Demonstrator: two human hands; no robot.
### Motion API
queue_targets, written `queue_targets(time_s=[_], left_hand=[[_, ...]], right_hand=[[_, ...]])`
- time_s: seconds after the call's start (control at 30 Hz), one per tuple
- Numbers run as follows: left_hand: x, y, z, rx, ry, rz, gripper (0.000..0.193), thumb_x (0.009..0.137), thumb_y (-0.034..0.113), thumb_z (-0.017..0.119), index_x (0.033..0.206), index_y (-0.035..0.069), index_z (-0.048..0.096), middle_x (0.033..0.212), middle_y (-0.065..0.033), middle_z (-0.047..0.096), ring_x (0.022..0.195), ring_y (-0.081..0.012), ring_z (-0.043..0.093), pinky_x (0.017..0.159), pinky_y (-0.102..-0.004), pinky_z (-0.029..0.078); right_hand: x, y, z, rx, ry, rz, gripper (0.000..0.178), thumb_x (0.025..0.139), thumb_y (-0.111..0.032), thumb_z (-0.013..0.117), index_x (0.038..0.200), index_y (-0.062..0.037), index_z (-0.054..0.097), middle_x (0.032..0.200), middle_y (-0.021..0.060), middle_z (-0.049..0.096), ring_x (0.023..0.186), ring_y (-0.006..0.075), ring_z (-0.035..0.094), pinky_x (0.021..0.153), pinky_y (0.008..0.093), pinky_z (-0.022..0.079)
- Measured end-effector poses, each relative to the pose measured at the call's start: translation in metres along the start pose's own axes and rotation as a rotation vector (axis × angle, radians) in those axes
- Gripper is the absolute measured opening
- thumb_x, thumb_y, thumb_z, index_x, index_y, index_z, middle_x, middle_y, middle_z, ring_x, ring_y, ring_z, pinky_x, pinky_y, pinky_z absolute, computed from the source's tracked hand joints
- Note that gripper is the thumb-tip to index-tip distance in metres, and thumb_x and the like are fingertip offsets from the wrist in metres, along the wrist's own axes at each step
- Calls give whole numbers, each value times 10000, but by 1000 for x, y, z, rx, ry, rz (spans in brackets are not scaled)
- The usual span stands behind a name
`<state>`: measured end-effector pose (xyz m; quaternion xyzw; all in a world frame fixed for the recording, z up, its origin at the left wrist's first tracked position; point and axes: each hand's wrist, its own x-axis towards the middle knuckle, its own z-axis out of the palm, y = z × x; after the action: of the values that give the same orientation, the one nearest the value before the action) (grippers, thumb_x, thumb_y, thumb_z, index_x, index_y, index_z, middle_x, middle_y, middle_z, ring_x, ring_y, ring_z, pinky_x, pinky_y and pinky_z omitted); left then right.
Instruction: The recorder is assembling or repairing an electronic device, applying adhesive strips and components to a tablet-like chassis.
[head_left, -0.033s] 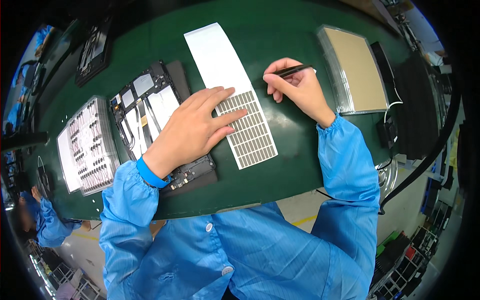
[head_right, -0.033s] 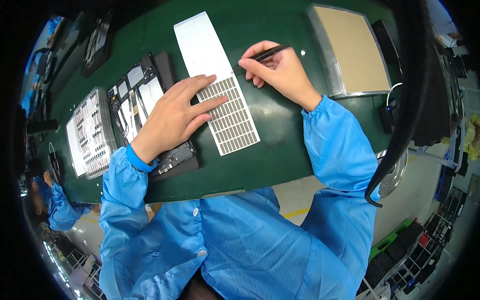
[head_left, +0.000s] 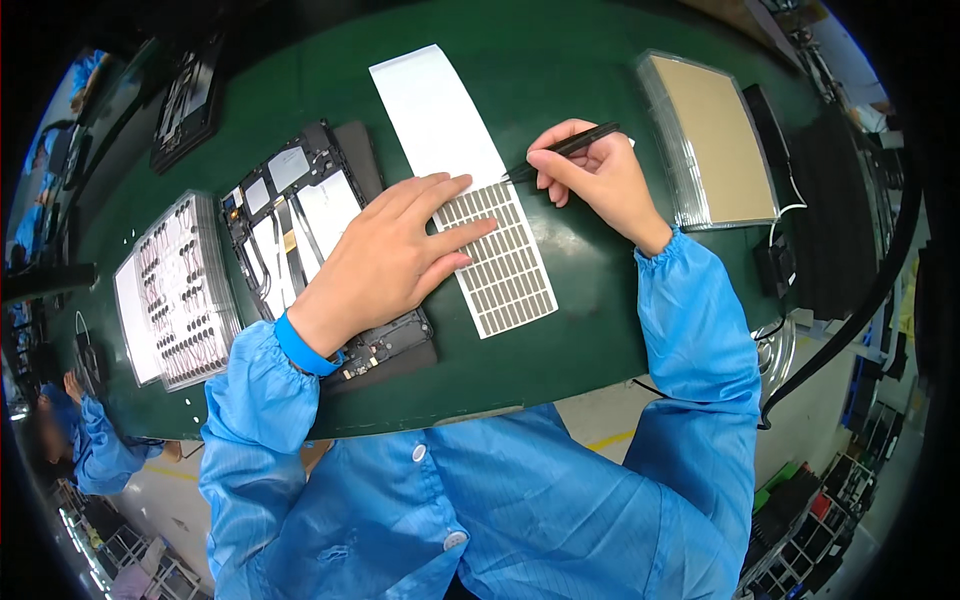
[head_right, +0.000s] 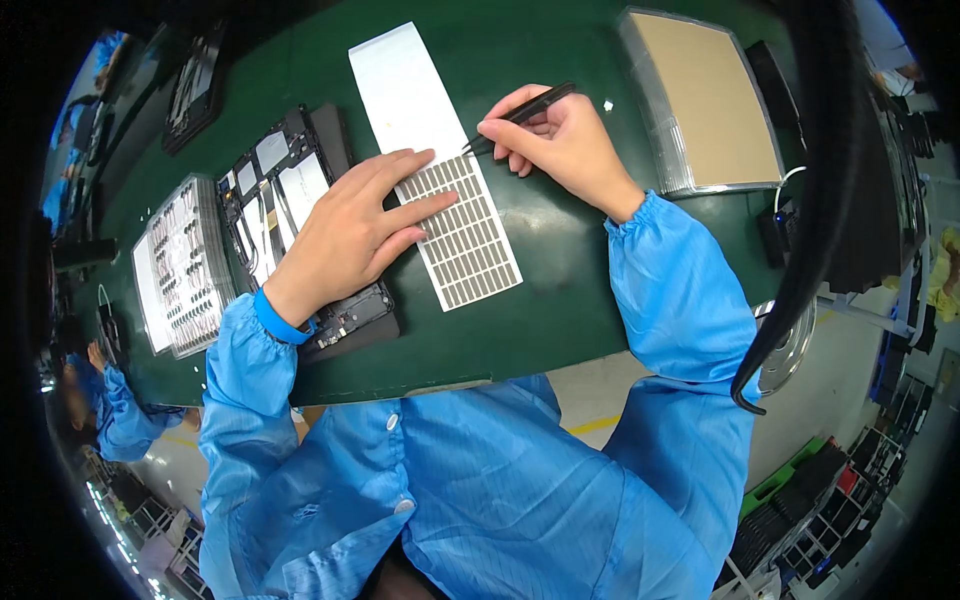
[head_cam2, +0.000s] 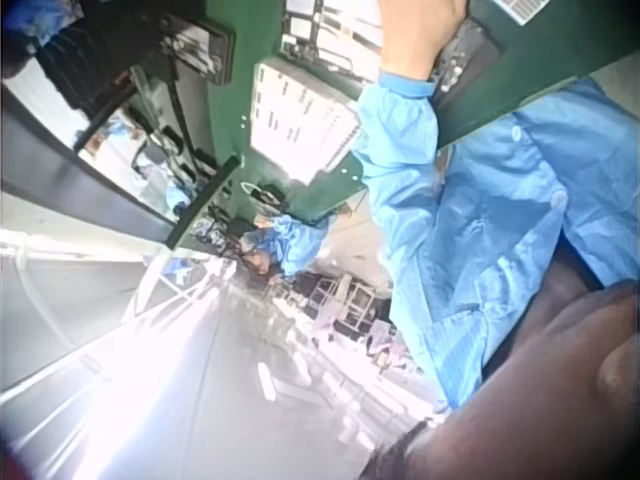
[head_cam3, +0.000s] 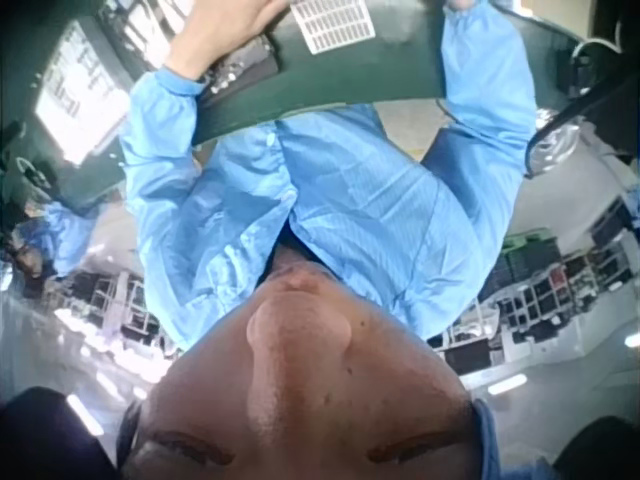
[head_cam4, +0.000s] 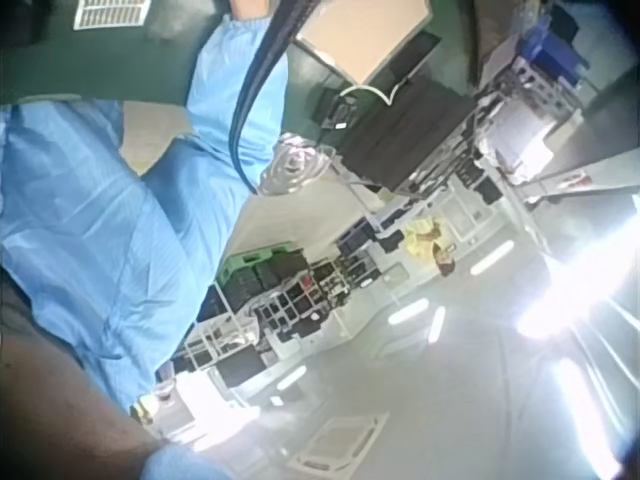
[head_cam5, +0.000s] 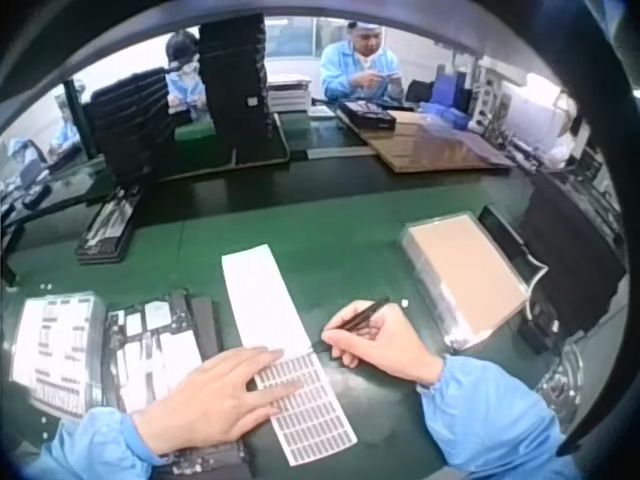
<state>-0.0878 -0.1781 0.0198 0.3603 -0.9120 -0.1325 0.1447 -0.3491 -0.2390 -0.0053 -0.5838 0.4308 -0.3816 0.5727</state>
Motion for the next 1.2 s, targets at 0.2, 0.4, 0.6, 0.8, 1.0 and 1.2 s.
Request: queue_targets(time_s=[0.2,0.4,0.6,0.8,1.0,1.2], left_hand=[[-2,1,1,6,18,4,390,893,217,639,1283,233,650,1405,-116,517,1264,-327,515,1057,-421,440],[-5,-1,5,40,49,38,406,893,224,646,1299,232,634,1406,-114,514,1267,-318,517,1062,-421,439],[-8,-7,11,60,68,74,416,936,338,593,1336,225,600,1411,-127,490,1258,-332,521,1045,-416,449],[-22,-9,-11,159,129,42,505,904,344,633,1386,221,547,1483,-116,440,1302,-356,484,1069,-417,434],[-97,-76,-95,334,384,-295,629,881,214,685,1449,99,440,1398,-162,534,1225,-357,536,1123,-487,362],[-135,-113,-66,91,209,-376,702,882,404,683,1387,-30,460,1151,-207,645,1101,-368,593,1184,-522,221]], right_hand=[[1,-2,1,-19,3,58,199,909,-137,714,973,37,643,744,81,677,585,78,605,506,205,475],[2,-5,2,-99,-26,91,143,934,-116,670,956,20,631,724,62,658,560,83,592,514,210,473],[1,-3,0,-30,22,25,204,958,-180,653,968,23,635,753,77,664,619,116,620,553,235,496],[14,4,-6,134,73,2,230,973,-233,641,1014,-7,641,791,47,655,653,99,602,607,238,496],[13,-13,8,183,83,29,337,998,-315,599,1119,-3,638,872,35,672,701,76,611,681,228,523],[75,-45,133,-18,-198,-97,364,978,-332,623,1058,20,669,834,57,675,651,92,607,628,245,511]])
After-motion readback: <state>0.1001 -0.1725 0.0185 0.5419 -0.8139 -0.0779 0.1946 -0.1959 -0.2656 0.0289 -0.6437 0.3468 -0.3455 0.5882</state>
